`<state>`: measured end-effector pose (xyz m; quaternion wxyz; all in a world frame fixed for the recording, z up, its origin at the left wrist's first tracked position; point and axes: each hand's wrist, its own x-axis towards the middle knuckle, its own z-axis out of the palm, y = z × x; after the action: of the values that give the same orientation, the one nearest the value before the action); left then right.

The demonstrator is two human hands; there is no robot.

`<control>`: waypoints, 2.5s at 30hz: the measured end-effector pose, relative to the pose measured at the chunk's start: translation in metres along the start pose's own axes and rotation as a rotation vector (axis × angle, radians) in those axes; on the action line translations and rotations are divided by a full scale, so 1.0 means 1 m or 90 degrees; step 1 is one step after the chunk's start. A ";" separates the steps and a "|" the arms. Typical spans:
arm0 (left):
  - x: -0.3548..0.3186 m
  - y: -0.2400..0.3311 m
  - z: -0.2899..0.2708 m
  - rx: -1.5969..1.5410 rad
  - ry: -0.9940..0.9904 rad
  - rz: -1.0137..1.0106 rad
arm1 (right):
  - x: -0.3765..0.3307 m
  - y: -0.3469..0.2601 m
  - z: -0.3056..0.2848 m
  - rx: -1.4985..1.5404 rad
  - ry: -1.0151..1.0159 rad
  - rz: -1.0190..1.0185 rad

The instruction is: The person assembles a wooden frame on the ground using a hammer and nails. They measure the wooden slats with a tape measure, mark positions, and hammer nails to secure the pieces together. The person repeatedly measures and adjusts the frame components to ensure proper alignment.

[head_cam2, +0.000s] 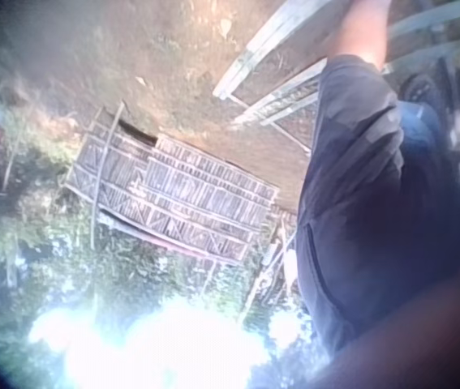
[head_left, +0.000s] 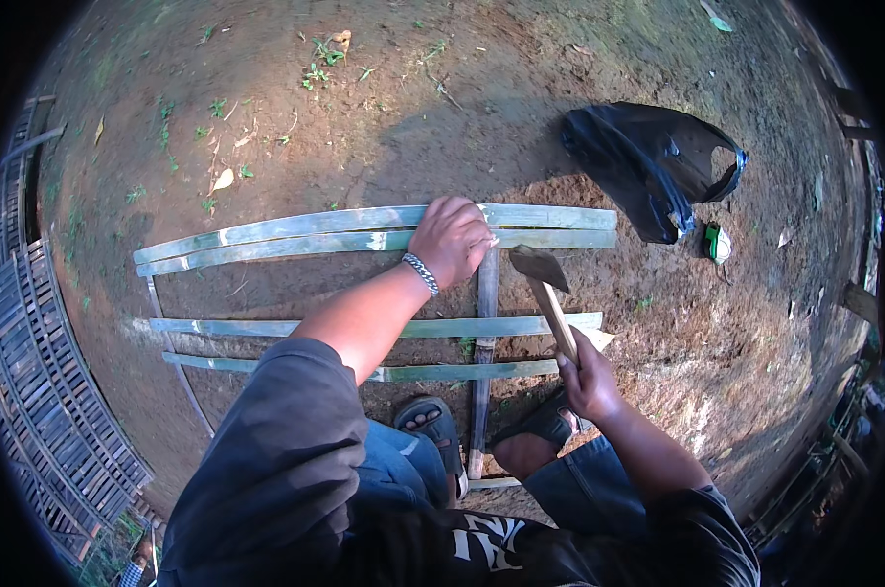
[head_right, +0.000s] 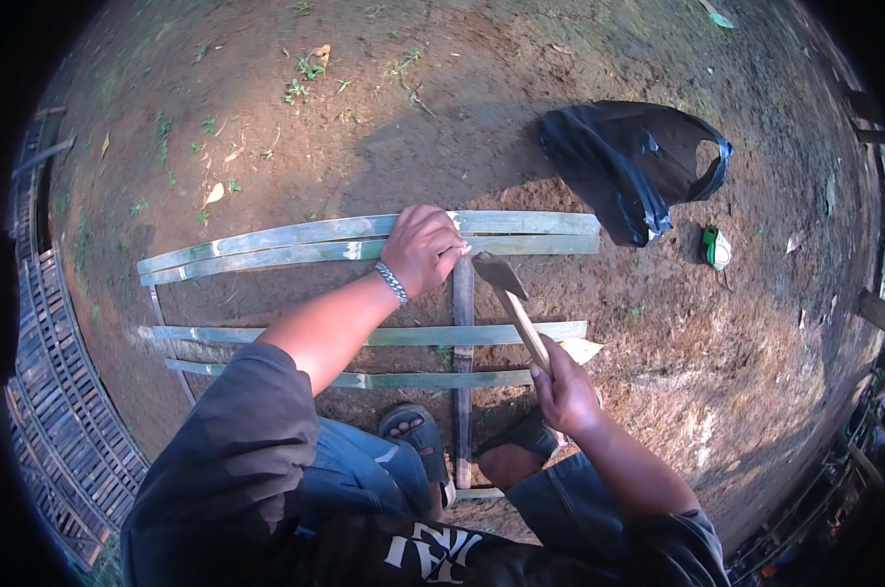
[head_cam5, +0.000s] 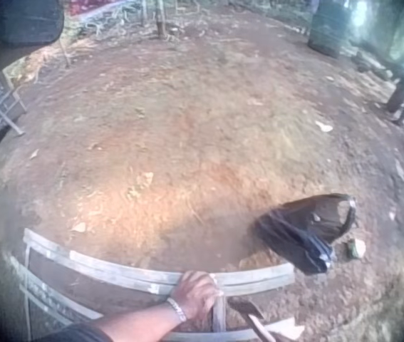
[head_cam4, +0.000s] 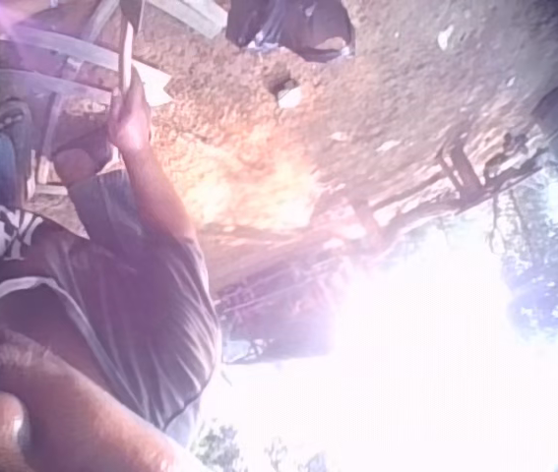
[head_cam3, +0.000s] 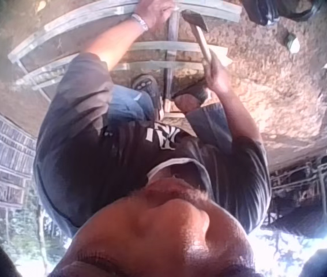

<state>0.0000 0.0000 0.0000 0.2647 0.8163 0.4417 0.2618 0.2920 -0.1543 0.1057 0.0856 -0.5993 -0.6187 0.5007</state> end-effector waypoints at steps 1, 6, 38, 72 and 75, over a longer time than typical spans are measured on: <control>0.000 0.001 -0.001 -0.001 -0.001 -0.004 | 0.008 -0.004 0.004 -0.029 0.004 0.035; 0.003 -0.003 -0.002 0.007 0.018 0.012 | 0.021 -0.010 0.022 -0.097 0.133 -0.024; 0.000 -0.001 0.001 0.026 -0.008 0.000 | 0.030 0.007 0.014 -0.154 0.176 -0.126; 0.016 0.000 -0.010 0.195 0.116 -0.177 | 0.024 0.000 0.005 -0.082 0.068 0.081; 0.016 -0.004 -0.005 0.248 0.068 -0.236 | 0.021 0.000 0.004 -0.089 0.067 0.066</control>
<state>0.0021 0.0167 0.0045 0.1227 0.7422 0.6387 0.1617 0.2831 -0.1389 0.0932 0.0499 -0.6606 -0.6147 0.4281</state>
